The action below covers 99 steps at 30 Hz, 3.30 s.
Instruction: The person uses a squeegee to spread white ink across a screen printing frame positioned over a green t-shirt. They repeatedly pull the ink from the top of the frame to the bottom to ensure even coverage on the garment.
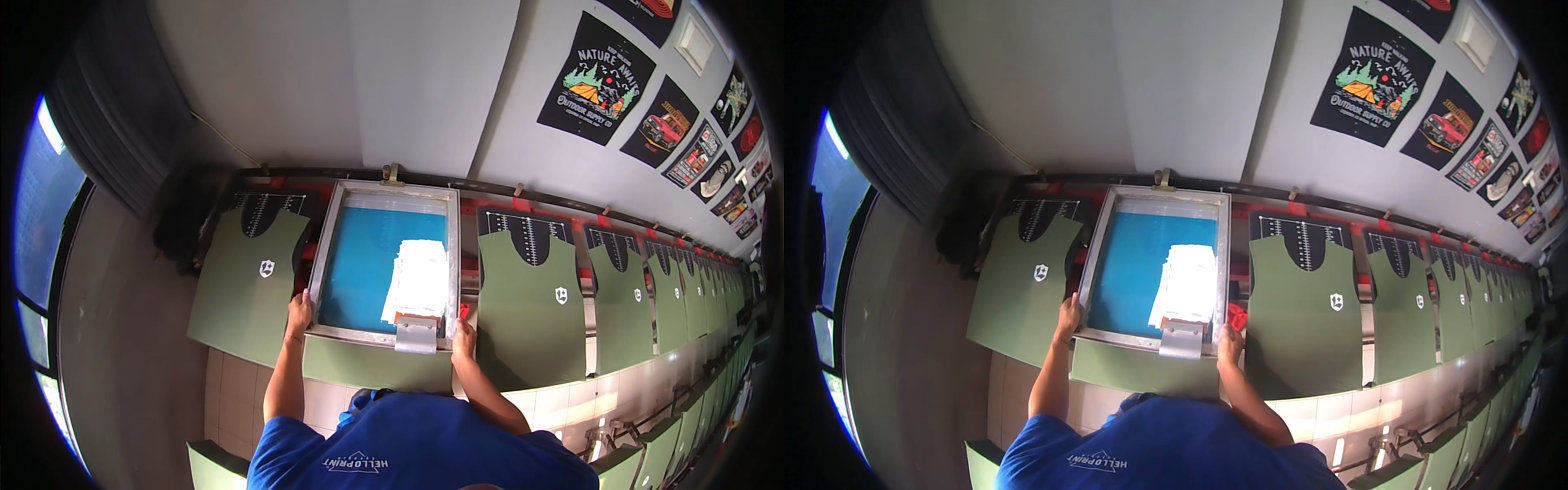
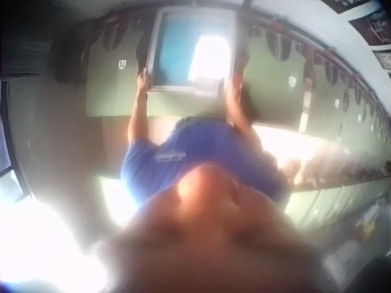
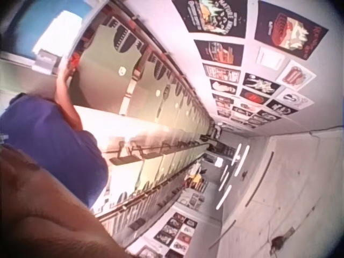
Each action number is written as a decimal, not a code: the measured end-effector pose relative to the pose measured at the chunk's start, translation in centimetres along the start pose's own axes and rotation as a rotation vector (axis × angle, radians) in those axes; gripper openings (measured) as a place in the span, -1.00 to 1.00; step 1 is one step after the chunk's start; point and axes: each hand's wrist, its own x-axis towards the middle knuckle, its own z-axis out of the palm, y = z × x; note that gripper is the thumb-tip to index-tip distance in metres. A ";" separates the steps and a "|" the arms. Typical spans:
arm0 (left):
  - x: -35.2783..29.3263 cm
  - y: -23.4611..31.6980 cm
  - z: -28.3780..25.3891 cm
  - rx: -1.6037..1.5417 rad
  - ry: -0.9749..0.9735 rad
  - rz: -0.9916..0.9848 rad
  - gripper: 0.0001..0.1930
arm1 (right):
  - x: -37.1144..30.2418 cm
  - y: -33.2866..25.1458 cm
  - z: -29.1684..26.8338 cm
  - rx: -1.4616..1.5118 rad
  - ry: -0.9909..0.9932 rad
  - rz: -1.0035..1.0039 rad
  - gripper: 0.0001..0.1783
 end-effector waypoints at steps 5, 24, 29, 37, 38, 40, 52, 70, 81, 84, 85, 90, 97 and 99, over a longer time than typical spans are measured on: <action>-1.1 1.6 0.1 -0.178 0.010 -0.107 -0.36 | -1.9 -3.9 -2.3 -0.043 -0.041 0.022 -0.60; -24.9 20.4 28.8 -0.439 -0.068 -0.170 -0.57 | 14.6 -9.3 -39.8 -0.070 0.064 -0.104 -0.54; -24.7 21.8 34.0 -0.428 -0.145 -0.224 -0.57 | 19.8 -9.6 -42.7 -0.096 0.089 -0.073 -0.51; -23.8 22.3 36.4 -0.400 -0.101 -0.201 -0.56 | 23.3 -9.9 -42.6 -0.057 0.051 -0.059 -0.53; -24.1 22.5 36.4 -0.437 -0.091 -0.214 -0.55 | 23.6 -10.1 -42.5 -0.047 0.033 -0.050 -0.53; -23.7 21.9 36.3 -0.421 -0.068 -0.181 -0.60 | 23.6 -10.4 -42.1 -0.054 0.005 -0.034 -0.55; -25.3 25.6 33.3 -0.300 -0.165 -0.049 -0.49 | 23.8 -10.3 -42.2 0.045 0.017 0.081 -0.66; -25.3 20.8 36.6 -0.472 0.018 -0.172 -0.54 | 24.1 -7.2 -40.8 -0.098 0.048 -0.040 -0.49; -26.0 21.5 36.5 -0.201 0.194 0.067 -0.77 | 25.0 -6.7 -41.0 -0.046 0.002 -0.083 -0.56; -26.7 21.3 36.1 -0.134 0.209 0.203 -0.80 | 25.1 -5.8 -41.9 -0.201 0.011 -0.195 -0.50; -27.8 22.5 35.2 -0.208 0.142 0.101 -0.80 | 25.0 -5.4 -42.4 -0.283 0.016 -0.235 -0.48; -33.6 22.7 30.8 -0.305 -0.023 0.047 -0.71 | 25.2 -4.9 -42.1 -0.209 0.041 -0.178 -0.37; -42.0 23.7 33.1 -0.325 -0.131 -0.219 -0.73 | 24.6 -5.1 -42.0 -0.294 0.036 -0.225 -0.44; -43.7 24.8 35.6 -0.331 -0.215 -0.209 -0.75 | 24.8 -4.6 -42.0 -0.290 -0.002 -0.230 -0.45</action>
